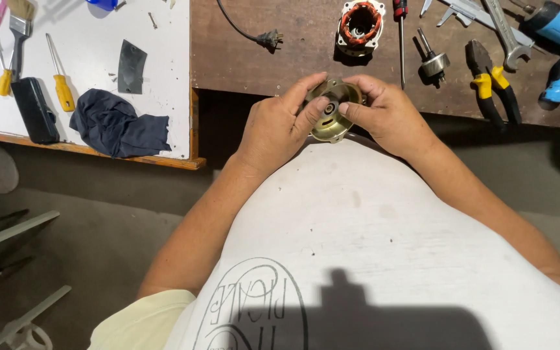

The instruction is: The person is disassembling and inspecting a small electric motor at a workbench using a screwdriver and pliers.

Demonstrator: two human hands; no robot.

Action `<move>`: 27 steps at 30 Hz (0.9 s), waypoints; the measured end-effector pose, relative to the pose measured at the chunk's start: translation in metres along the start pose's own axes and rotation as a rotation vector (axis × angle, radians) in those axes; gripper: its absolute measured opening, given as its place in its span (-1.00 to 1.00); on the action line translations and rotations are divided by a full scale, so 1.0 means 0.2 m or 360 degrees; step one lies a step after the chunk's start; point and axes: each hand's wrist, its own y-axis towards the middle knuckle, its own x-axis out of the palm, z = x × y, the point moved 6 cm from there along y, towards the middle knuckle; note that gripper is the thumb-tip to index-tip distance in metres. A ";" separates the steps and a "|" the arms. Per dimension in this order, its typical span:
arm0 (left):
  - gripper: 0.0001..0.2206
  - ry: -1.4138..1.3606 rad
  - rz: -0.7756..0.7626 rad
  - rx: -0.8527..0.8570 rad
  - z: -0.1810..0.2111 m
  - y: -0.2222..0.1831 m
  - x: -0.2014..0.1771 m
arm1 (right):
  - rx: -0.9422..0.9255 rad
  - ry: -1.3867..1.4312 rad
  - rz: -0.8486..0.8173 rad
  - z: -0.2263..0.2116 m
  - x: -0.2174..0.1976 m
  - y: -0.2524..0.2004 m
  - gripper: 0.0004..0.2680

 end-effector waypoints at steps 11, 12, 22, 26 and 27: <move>-0.55 -0.0282 -0.0058 -0.0111 0.02 -0.08 -0.03 | 0.0184 0.0430 0.0037 0.04 0.08 0.00 -0.75; -0.50 -0.0361 -0.0073 -0.0135 0.01 -0.10 -0.02 | 0.0237 0.0557 0.0059 0.06 0.10 -0.01 -0.74; 0.15 -0.0694 -0.0622 -0.0154 -0.01 -0.06 -0.03 | 0.0294 0.0945 0.0264 0.23 0.27 -0.06 -0.67; 0.19 -0.0843 -0.0916 -0.0126 -0.04 0.03 0.10 | 0.0096 0.0804 0.0362 0.21 0.26 -0.15 -0.68; 0.15 -0.1178 -0.0920 -0.0160 -0.09 0.02 0.17 | 0.0106 0.0695 0.0290 0.18 0.29 -0.20 -0.68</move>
